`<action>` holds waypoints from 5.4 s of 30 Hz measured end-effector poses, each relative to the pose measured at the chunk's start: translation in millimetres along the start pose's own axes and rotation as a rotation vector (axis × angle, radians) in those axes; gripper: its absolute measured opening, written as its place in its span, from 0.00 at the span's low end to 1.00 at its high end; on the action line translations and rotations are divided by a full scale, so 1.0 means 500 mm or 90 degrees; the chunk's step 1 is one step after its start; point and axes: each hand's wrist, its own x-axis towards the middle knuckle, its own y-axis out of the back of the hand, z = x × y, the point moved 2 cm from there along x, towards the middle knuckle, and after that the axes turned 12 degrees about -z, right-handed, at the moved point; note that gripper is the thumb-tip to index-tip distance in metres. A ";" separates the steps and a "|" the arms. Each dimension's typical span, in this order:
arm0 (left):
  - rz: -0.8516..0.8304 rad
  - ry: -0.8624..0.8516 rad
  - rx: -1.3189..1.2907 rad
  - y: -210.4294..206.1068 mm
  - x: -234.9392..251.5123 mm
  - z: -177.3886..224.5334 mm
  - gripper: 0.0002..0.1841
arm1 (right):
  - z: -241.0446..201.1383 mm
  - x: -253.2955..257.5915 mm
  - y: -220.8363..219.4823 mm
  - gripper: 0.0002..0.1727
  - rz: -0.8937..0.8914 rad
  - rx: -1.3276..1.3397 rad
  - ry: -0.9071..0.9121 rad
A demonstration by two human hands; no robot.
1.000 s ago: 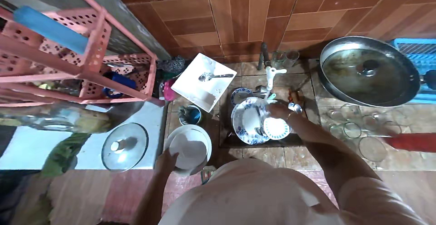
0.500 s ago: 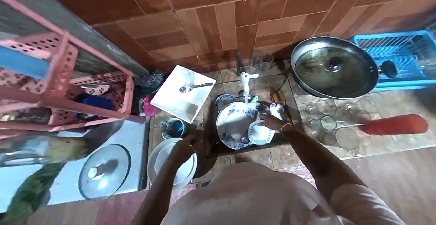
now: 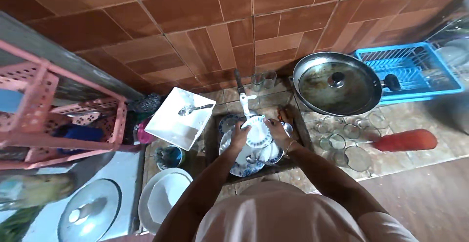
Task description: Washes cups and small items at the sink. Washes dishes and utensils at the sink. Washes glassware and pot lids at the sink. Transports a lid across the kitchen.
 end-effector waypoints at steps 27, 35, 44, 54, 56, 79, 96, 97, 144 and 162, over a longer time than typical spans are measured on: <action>0.195 0.035 -0.243 0.087 -0.035 -0.018 0.24 | 0.017 0.097 -0.083 0.26 -0.060 0.408 -0.103; -0.002 0.006 -0.395 0.025 0.032 0.000 0.22 | 0.017 0.034 0.064 0.27 -0.123 -0.121 0.037; -0.022 -0.001 -0.157 -0.019 0.071 0.076 0.22 | 0.195 -0.027 0.100 0.35 -0.123 -0.553 -0.171; -0.081 0.167 -0.548 -0.009 0.028 0.000 0.22 | 0.058 -0.095 0.095 0.23 -0.130 -0.668 0.137; -0.115 0.183 -0.593 -0.013 0.015 -0.007 0.24 | 0.055 -0.101 0.070 0.19 -0.132 -0.741 0.289; 0.156 -0.008 -0.073 0.139 -0.080 -0.080 0.21 | 0.216 -0.002 0.110 0.31 -0.229 -0.357 -0.244; 0.105 0.002 -0.411 0.096 -0.053 -0.099 0.21 | -0.025 -0.044 0.153 0.27 0.020 -0.332 0.029; 0.103 0.013 -0.444 0.087 -0.052 -0.094 0.20 | -0.007 -0.028 0.136 0.27 0.008 -0.257 0.032; 0.245 0.127 -0.665 0.092 -0.221 -0.140 0.30 | -0.023 0.426 -0.239 0.21 -0.323 -0.435 0.223; 0.217 0.072 -0.595 0.082 -0.199 -0.072 0.25 | 0.061 0.079 -0.002 0.17 0.008 0.252 -0.044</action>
